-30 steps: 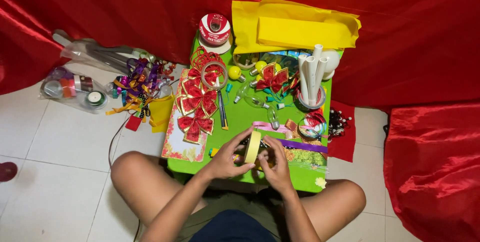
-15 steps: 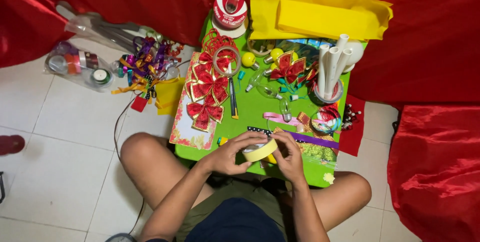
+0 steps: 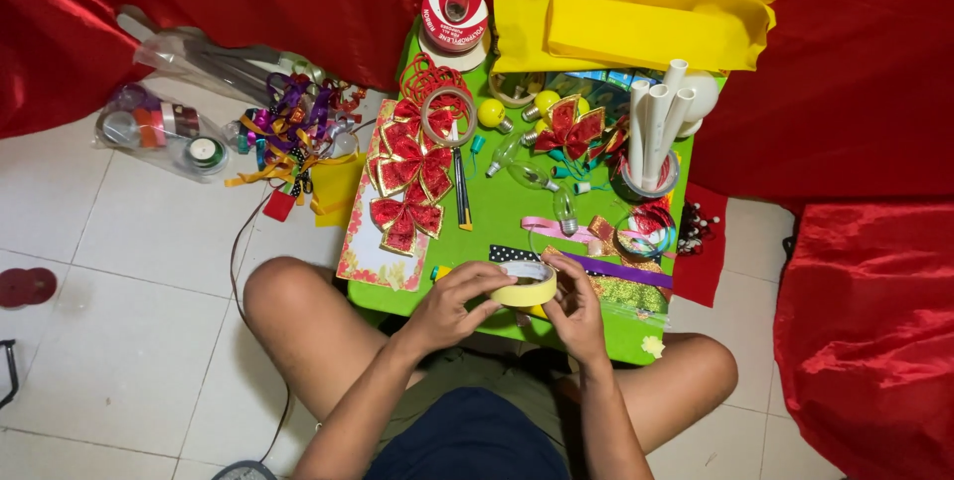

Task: The person sits on the floor and decorates a yellow cylindrical object by wrapping it with yellow tape. They cut a piece of tape with scissors and apply it to the cylinder, smoothing it down. The person repeats this process, adding more tape to the cylinder.

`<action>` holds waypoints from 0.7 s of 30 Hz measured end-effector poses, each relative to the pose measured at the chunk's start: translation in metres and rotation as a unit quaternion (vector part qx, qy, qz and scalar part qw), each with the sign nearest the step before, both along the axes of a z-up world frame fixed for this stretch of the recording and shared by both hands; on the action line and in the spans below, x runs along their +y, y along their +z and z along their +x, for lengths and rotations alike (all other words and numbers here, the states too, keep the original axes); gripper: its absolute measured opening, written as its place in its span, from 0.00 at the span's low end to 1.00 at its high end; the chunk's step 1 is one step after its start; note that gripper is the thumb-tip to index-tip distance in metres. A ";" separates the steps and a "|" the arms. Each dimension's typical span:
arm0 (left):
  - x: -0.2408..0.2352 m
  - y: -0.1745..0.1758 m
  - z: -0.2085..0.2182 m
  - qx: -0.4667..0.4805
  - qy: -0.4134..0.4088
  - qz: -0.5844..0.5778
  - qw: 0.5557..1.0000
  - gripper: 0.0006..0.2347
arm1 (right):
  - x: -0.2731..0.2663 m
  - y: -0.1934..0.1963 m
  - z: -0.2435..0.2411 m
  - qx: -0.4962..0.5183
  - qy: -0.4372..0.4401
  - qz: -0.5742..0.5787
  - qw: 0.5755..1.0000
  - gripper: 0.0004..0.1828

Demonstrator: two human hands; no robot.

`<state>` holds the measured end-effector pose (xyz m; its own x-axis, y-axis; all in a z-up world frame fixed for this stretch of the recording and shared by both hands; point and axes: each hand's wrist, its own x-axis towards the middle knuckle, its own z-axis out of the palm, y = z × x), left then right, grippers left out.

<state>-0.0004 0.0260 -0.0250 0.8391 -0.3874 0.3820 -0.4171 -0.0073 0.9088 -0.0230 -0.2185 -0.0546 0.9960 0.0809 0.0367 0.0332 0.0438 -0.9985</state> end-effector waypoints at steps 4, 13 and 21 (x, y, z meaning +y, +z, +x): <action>-0.001 0.012 -0.002 -0.022 0.009 0.022 0.999 0.13 | 0.004 0.037 -0.001 -0.035 0.021 -0.077 0.996 0.38; -0.014 0.015 -0.007 -0.090 0.025 0.050 0.994 0.12 | 0.003 0.032 -0.012 -0.153 0.023 -0.172 0.973 0.21; -0.015 0.003 -0.007 0.133 -0.053 -0.126 0.982 0.19 | 0.010 0.014 -0.027 -0.069 0.033 0.172 0.982 0.20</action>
<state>-0.0075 0.0112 -0.0221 0.8823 -0.3992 0.2493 -0.1506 0.2623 0.9532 -0.0504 -0.2087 -0.0408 0.9727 0.1034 0.2079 0.1537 0.3847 -0.9102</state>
